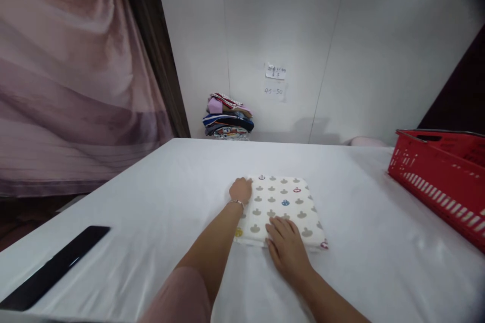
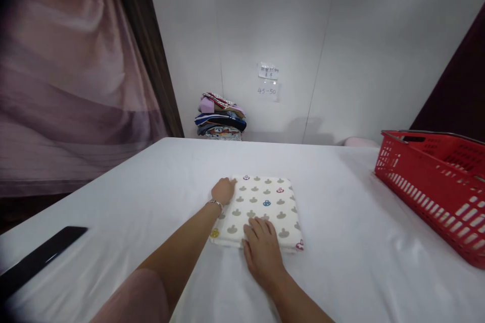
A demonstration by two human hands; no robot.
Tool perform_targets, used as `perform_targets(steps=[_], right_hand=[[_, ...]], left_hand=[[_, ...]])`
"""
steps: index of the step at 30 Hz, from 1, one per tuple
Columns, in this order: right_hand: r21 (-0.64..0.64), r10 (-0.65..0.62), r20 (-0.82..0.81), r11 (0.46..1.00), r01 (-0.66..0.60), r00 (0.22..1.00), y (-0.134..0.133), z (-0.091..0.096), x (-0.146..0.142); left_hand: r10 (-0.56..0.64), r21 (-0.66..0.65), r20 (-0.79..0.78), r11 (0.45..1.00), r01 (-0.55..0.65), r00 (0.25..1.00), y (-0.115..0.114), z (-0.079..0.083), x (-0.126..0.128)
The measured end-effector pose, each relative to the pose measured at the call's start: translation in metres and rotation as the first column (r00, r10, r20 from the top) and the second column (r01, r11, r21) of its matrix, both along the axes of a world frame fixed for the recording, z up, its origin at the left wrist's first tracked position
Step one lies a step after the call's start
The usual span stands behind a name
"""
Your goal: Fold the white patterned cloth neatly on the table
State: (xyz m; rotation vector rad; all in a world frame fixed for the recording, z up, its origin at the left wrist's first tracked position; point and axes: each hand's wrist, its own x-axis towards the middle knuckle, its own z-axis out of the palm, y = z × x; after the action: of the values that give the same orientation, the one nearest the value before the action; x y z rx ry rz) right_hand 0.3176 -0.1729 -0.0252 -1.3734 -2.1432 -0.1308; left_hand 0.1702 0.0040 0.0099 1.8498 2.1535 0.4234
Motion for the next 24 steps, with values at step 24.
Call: perform_targets(steps=[24], right_hand=[[-0.135,0.079,0.056,0.988,-0.071,0.995,-0.007,0.011,0.011]], left_hand=[[-0.302,0.06,-0.008,0.951,0.302,0.953,-0.022,-0.017,-0.001]])
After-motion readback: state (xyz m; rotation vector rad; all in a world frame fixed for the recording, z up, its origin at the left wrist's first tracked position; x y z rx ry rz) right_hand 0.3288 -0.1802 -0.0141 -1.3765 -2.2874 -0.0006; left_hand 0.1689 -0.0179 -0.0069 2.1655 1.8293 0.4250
